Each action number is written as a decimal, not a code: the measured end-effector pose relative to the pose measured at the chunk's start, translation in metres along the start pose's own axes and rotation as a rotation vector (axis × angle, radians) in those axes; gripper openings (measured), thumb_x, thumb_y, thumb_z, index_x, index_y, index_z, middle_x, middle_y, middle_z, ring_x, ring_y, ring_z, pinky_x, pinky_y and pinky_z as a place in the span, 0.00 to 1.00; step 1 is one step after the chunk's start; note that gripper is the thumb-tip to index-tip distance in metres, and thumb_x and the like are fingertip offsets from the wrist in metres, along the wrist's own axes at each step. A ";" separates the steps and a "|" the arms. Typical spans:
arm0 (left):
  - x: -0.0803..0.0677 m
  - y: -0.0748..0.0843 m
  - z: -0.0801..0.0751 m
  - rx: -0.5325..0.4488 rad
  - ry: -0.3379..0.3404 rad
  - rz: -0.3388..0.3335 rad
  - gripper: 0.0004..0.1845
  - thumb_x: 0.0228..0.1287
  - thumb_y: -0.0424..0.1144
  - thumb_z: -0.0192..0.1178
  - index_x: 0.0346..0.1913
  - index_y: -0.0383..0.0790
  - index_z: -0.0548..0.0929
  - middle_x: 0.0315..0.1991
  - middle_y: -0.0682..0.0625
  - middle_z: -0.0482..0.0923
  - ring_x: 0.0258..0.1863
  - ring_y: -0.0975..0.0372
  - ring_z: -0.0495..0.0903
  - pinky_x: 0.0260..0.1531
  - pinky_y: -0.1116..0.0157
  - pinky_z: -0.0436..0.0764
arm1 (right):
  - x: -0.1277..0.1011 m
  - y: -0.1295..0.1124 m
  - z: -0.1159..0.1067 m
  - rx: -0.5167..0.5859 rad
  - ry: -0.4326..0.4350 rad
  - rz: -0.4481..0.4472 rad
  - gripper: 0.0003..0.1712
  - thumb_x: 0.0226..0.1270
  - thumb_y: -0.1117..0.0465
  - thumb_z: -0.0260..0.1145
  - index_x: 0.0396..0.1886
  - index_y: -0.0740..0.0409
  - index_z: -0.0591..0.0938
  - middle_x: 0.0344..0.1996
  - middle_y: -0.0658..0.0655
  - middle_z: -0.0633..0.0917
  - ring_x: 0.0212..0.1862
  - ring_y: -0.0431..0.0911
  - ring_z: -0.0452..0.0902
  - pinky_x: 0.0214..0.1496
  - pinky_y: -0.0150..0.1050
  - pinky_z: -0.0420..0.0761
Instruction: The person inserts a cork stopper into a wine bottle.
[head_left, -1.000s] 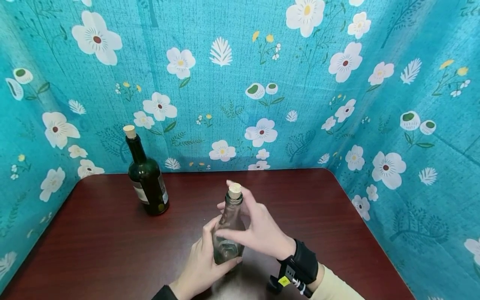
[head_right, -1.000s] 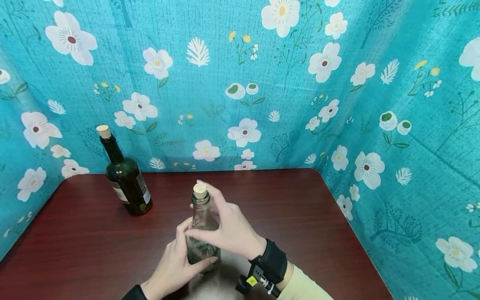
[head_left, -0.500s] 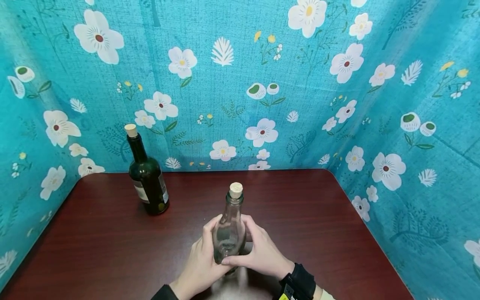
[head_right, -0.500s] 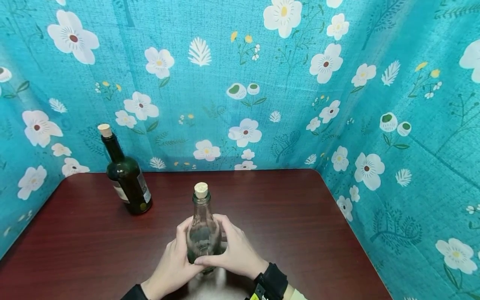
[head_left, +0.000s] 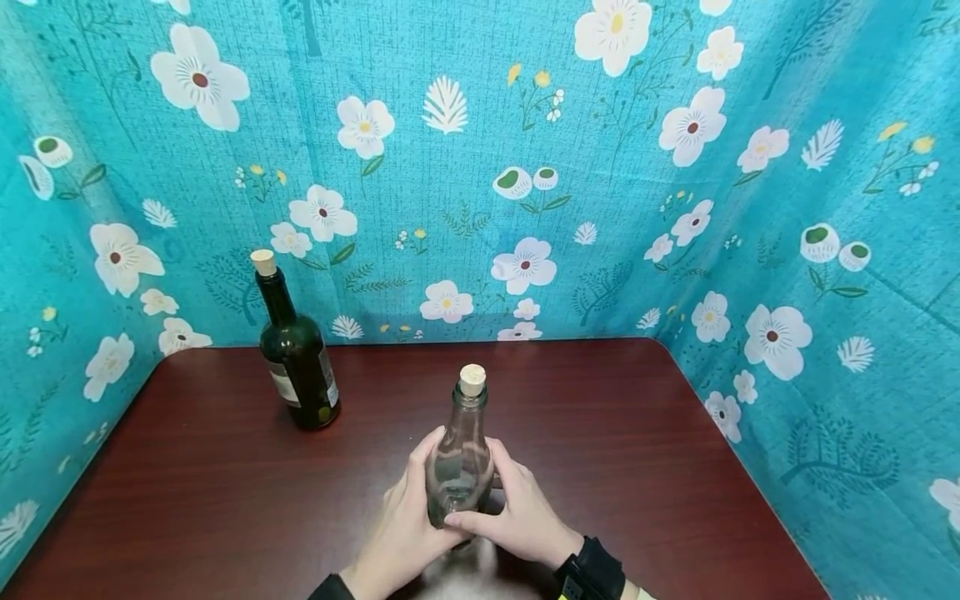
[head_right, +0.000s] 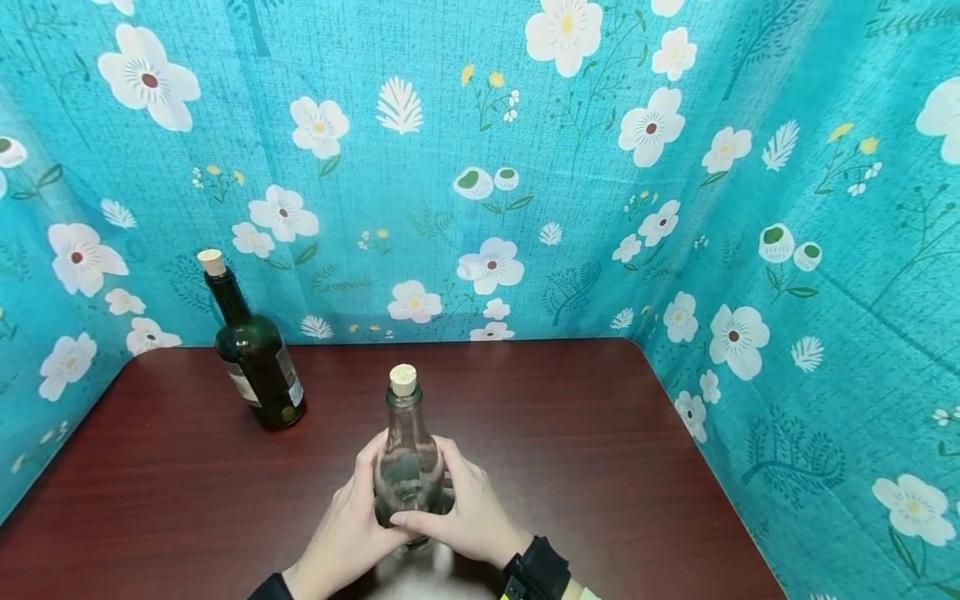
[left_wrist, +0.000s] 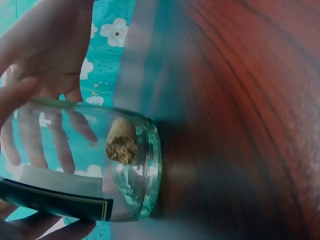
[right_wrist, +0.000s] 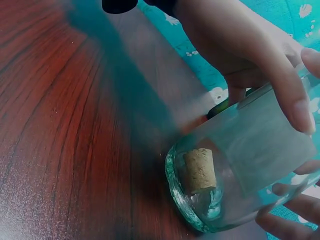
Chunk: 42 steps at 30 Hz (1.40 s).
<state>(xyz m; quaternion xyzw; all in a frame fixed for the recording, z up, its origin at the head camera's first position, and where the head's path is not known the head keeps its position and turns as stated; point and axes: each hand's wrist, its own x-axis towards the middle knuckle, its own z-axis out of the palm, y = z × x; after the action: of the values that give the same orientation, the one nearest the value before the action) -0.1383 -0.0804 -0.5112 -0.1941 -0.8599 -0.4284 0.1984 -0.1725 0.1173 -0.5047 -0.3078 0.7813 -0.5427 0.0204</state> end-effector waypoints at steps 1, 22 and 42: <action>0.001 0.000 0.000 0.000 0.005 -0.006 0.65 0.41 0.45 0.84 0.80 0.53 0.52 0.64 0.49 0.74 0.47 0.57 0.84 0.40 0.56 0.83 | 0.001 0.000 0.000 -0.005 0.002 -0.003 0.48 0.61 0.46 0.78 0.75 0.36 0.62 0.60 0.49 0.81 0.59 0.50 0.79 0.54 0.43 0.81; 0.111 -0.071 -0.037 0.116 0.027 -0.148 0.62 0.53 0.36 0.79 0.82 0.52 0.46 0.68 0.39 0.70 0.55 0.42 0.79 0.47 0.39 0.77 | 0.145 0.018 0.000 -0.118 0.116 0.116 0.49 0.61 0.37 0.74 0.78 0.39 0.62 0.64 0.46 0.77 0.65 0.41 0.73 0.62 0.46 0.74; 0.132 -0.104 -0.080 0.118 -0.072 -0.322 0.56 0.61 0.31 0.71 0.80 0.38 0.40 0.74 0.30 0.57 0.65 0.37 0.69 0.57 0.39 0.72 | 0.201 0.013 0.046 -0.188 0.070 0.176 0.52 0.66 0.37 0.70 0.80 0.50 0.55 0.69 0.54 0.74 0.67 0.43 0.71 0.64 0.46 0.73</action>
<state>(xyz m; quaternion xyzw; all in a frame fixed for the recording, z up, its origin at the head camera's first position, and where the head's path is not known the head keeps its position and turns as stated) -0.2889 -0.1818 -0.4689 -0.0572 -0.9101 -0.3962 0.1073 -0.3241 -0.0196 -0.4743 -0.2196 0.8529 -0.4735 0.0117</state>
